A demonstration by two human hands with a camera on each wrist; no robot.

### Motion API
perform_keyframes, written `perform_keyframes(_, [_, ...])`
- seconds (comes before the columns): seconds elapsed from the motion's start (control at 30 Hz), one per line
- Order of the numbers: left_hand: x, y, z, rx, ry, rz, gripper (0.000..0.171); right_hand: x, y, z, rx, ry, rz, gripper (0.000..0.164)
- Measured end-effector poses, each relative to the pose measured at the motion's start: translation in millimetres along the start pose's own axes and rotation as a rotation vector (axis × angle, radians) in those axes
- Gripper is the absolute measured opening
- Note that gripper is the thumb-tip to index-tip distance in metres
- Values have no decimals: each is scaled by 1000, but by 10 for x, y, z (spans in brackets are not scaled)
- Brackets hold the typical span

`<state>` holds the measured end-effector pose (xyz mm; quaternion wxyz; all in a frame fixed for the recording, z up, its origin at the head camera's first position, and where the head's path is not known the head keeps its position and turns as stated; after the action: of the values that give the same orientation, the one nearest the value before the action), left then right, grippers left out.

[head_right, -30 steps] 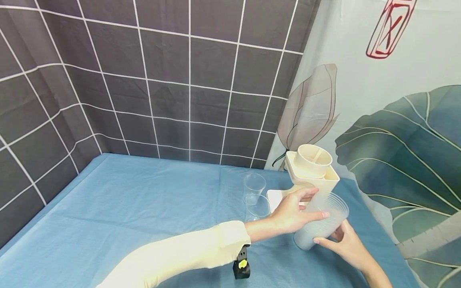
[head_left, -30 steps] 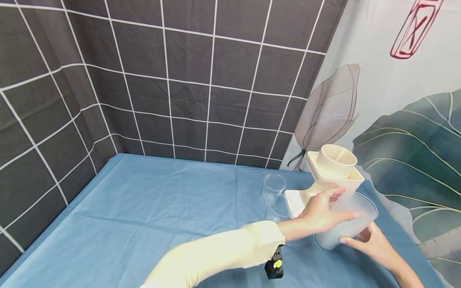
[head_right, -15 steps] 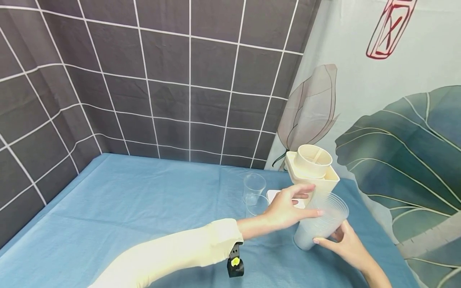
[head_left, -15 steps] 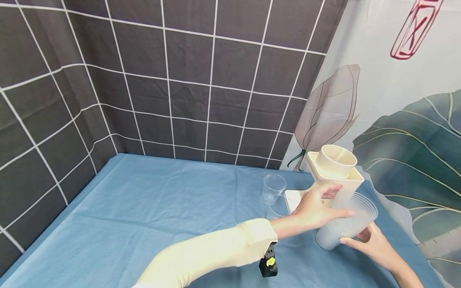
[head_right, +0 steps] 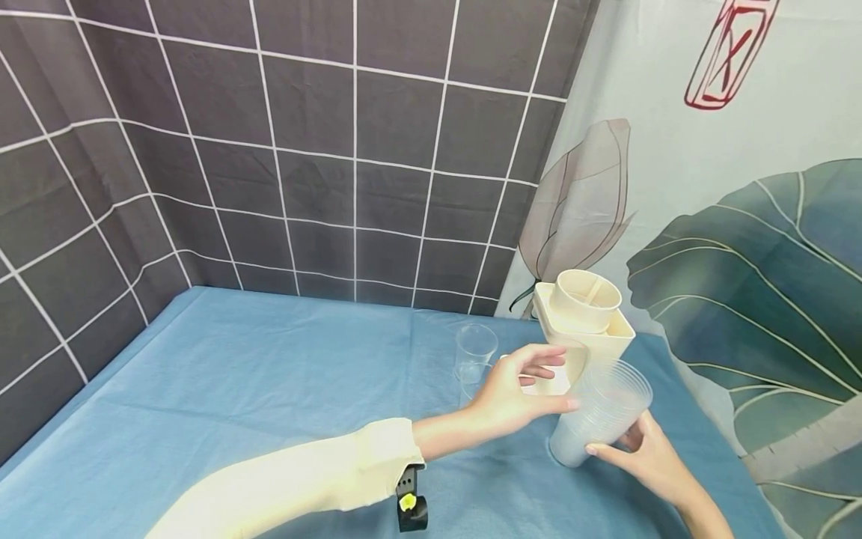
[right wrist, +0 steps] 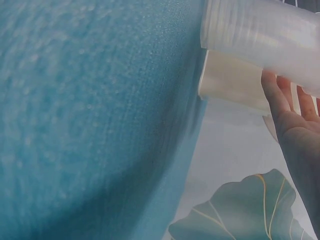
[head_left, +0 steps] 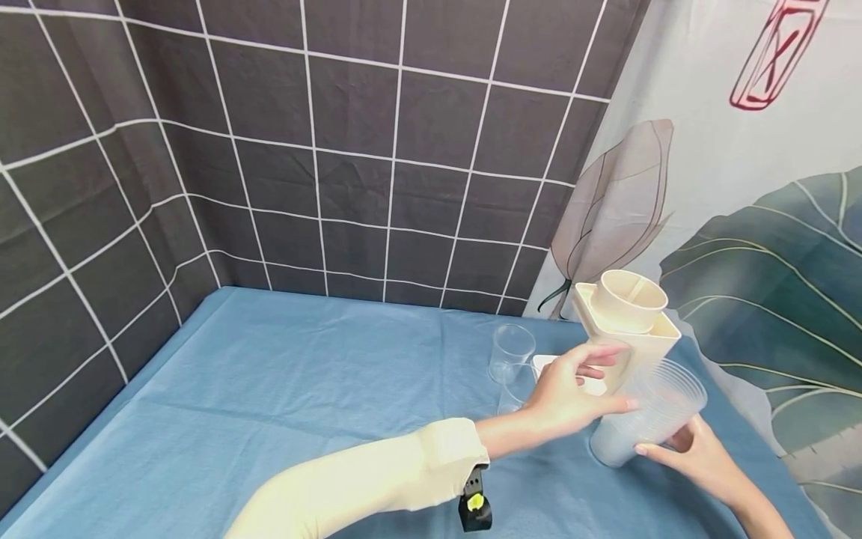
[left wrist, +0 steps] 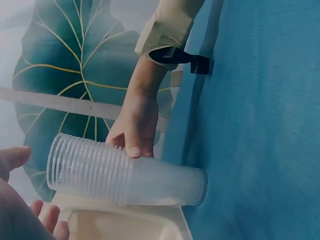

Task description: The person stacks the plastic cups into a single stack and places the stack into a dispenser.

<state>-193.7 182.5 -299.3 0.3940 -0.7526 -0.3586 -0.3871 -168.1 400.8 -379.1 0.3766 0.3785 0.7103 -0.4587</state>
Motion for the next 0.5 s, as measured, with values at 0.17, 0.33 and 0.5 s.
perform_keyframes(0.17, [-83, 58, -43, 26, 67, -49, 56, -2, 1, -3, 9, 39, 16, 85])
perform_keyframes(0.33, [-171, 119, -132, 57, 80, -57, 57, 0, -8, -5, 16, 75, 33, 84])
perform_keyframes(0.5, [-271, 186, -260, 95, 67, -54, 55, -2, -10, -6, 14, 87, 24, 84])
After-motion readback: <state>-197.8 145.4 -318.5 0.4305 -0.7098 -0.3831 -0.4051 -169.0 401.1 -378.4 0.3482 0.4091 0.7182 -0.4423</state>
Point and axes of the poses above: each hand's wrist, its own y-axis away from the middle knuckle, its own z-axis out of the palm, x = y × z, the point moved 5 cm from there along -y, towards the middle knuckle, and after that the axes turned 14 degrees about -y, right-handed, at the moved point
